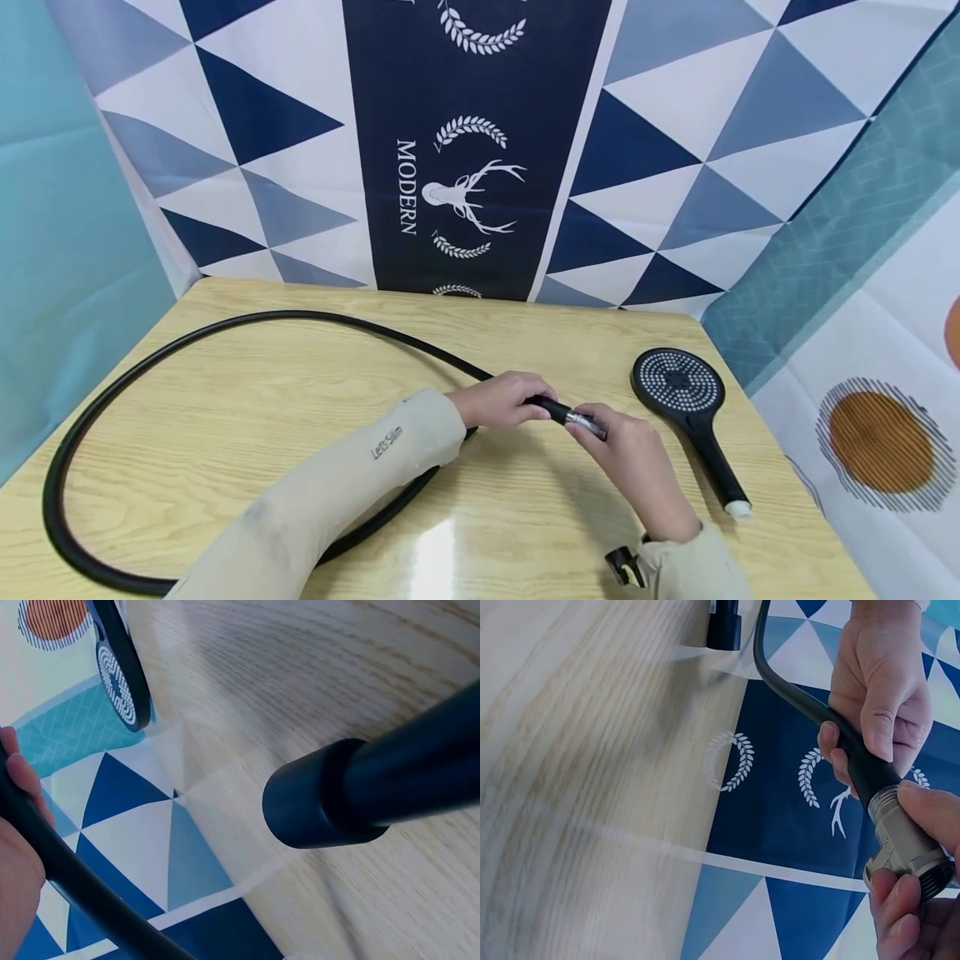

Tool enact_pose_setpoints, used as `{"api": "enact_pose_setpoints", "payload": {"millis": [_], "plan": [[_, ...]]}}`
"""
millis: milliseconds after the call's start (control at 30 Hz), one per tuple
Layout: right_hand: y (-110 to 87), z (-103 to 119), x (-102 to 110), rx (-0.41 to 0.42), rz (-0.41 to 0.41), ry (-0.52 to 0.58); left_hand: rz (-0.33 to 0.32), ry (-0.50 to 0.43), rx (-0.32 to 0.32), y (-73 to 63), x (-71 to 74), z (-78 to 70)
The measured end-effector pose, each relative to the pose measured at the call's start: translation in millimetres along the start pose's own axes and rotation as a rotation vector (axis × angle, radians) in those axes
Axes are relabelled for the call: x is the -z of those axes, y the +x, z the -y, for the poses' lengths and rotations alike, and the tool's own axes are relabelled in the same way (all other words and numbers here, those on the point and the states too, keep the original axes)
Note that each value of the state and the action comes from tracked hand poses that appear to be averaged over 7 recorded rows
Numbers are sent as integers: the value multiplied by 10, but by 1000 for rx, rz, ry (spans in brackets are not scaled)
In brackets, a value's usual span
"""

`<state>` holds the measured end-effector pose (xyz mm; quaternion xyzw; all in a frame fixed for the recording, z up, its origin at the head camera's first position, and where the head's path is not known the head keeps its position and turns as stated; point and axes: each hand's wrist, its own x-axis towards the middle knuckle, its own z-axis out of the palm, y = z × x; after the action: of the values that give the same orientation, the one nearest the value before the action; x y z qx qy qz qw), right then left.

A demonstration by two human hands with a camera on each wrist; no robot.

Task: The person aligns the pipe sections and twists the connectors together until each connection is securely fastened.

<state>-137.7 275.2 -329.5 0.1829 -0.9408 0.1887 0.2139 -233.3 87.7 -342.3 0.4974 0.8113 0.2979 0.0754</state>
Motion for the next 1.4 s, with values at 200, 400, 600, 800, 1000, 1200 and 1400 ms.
{"api": "enact_pose_setpoints", "payload": {"millis": [200, 400, 600, 800, 1000, 1200, 1400], "plan": [[13, -7, 1, 9, -13, -9, 46, -25, 25, 1, -1, -1], [50, -12, 27, 90, -35, -23, 107, -15, 37, 28, 18, -1], [64, 7, 52, 106, -32, -26, 87, -27, 34, 11, 44, -21], [54, 44, 38, 101, -20, -23, 99, -41, 32, -49, 65, -31], [47, 66, 35, 119, -45, -30, 121, -30, 35, -81, 91, -46], [69, 74, 95, 117, -46, -50, 44, 18, 1, -93, 99, -75], [106, 103, 172, 74, 2, -64, 32, -29, -33, -90, 114, -71]]}}
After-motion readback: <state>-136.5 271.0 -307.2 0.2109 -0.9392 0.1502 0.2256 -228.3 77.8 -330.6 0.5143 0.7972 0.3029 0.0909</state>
